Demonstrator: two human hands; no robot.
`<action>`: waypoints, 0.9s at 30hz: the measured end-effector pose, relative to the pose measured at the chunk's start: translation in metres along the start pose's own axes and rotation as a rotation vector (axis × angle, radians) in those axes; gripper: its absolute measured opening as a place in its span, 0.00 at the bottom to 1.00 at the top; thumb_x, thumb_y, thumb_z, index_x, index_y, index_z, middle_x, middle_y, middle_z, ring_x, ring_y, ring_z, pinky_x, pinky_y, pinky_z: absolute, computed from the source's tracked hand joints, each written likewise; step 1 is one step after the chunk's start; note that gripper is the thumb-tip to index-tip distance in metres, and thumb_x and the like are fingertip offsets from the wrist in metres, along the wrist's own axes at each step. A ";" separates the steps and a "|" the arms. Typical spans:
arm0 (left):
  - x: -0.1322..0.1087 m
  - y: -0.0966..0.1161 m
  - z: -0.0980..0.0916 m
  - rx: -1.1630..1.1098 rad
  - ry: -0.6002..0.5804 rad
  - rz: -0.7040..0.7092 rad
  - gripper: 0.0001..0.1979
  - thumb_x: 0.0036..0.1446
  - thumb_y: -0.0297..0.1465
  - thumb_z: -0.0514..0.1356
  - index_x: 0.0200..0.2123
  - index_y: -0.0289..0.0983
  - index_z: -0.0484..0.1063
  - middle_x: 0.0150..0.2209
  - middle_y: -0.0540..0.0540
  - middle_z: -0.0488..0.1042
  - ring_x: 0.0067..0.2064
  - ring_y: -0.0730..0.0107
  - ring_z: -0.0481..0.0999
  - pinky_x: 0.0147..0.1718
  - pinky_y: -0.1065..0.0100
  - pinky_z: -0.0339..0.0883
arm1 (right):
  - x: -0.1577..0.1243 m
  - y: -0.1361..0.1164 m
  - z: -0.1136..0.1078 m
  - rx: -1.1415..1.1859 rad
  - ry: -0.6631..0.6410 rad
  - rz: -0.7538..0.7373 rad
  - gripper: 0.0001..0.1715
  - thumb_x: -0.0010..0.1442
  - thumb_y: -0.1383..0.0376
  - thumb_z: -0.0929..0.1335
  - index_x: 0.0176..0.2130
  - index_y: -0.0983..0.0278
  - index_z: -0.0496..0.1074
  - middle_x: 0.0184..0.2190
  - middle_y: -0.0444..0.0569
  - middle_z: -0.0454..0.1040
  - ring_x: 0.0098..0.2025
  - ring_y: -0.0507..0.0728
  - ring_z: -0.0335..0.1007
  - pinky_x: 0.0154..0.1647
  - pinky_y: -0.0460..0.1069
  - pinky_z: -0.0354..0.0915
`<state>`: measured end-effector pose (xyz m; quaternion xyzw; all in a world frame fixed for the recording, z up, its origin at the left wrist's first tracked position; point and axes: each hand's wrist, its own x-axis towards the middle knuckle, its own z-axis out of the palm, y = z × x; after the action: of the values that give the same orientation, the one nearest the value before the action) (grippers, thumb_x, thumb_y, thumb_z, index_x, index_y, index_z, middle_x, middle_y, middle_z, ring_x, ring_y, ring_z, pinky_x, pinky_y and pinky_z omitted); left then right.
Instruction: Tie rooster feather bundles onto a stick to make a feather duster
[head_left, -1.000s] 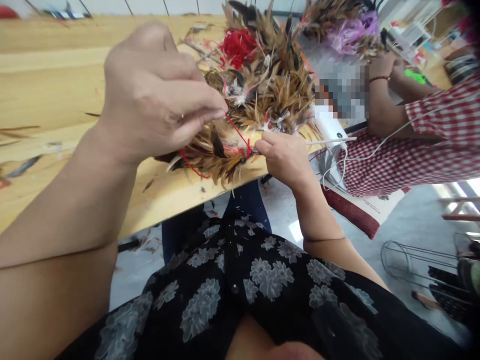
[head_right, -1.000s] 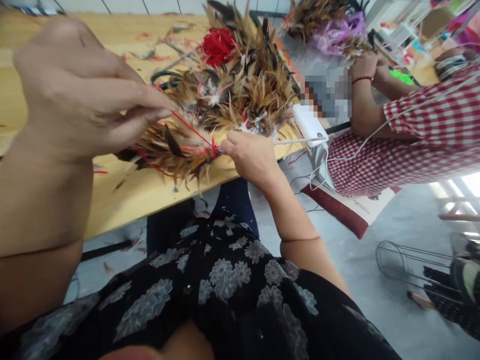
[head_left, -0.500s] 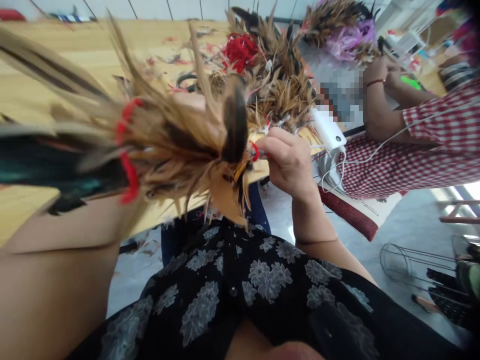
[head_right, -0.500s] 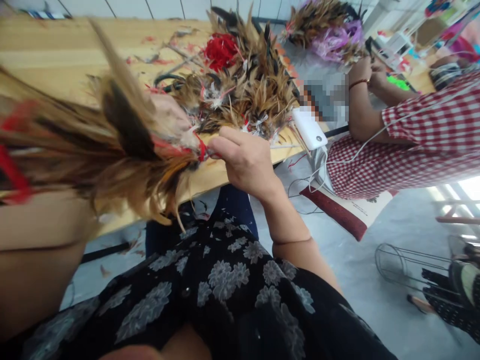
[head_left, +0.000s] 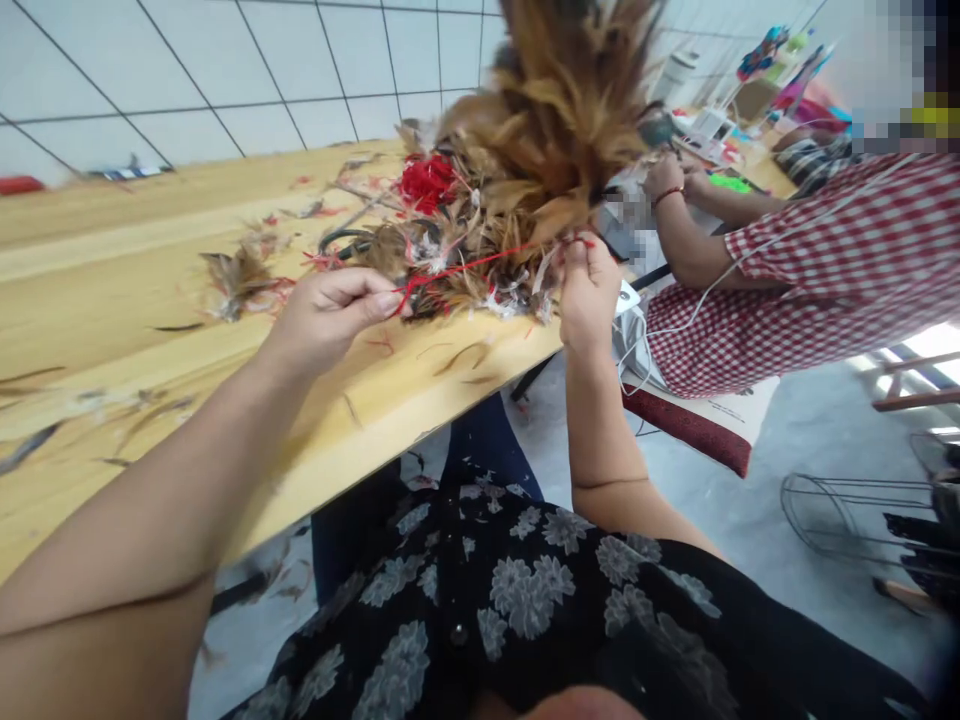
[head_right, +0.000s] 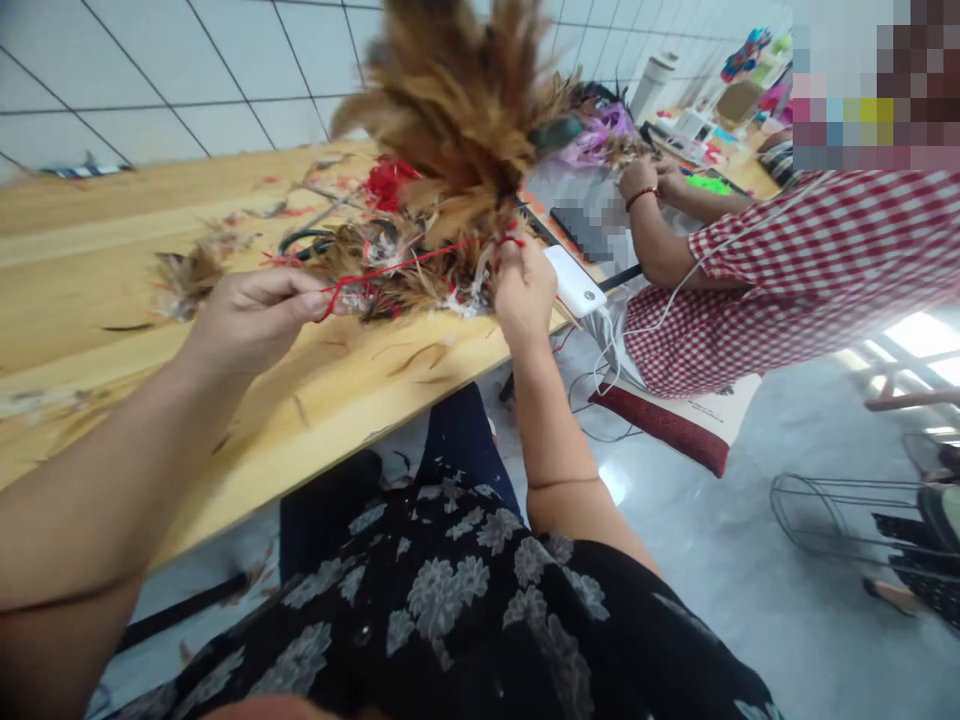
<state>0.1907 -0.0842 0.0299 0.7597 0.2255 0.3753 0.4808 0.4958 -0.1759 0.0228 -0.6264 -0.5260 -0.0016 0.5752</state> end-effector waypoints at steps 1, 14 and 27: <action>0.001 -0.002 -0.003 0.009 -0.023 0.004 0.17 0.58 0.51 0.74 0.33 0.44 0.83 0.30 0.55 0.83 0.31 0.73 0.70 0.34 0.67 0.65 | 0.006 0.012 -0.005 0.035 0.080 0.041 0.37 0.73 0.36 0.51 0.37 0.60 0.68 0.31 0.46 0.69 0.33 0.54 0.70 0.35 0.52 0.69; -0.007 0.055 0.020 0.474 -0.499 0.575 0.09 0.65 0.28 0.61 0.35 0.44 0.81 0.39 0.47 0.82 0.41 0.63 0.78 0.45 0.60 0.68 | 0.024 0.043 -0.031 0.073 0.215 0.148 0.43 0.63 0.25 0.52 0.34 0.57 0.65 0.25 0.43 0.63 0.24 0.53 0.60 0.25 0.49 0.62; 0.028 0.052 0.039 0.272 -0.073 0.379 0.35 0.58 0.46 0.73 0.65 0.41 0.73 0.70 0.44 0.71 0.69 0.50 0.70 0.73 0.50 0.60 | -0.020 -0.071 -0.009 0.144 -0.229 0.066 0.36 0.73 0.36 0.54 0.37 0.59 0.70 0.31 0.45 0.70 0.33 0.53 0.70 0.36 0.52 0.75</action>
<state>0.2374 -0.1092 0.0768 0.8592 0.1096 0.3975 0.3029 0.4456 -0.2109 0.0646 -0.5966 -0.5662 0.1264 0.5545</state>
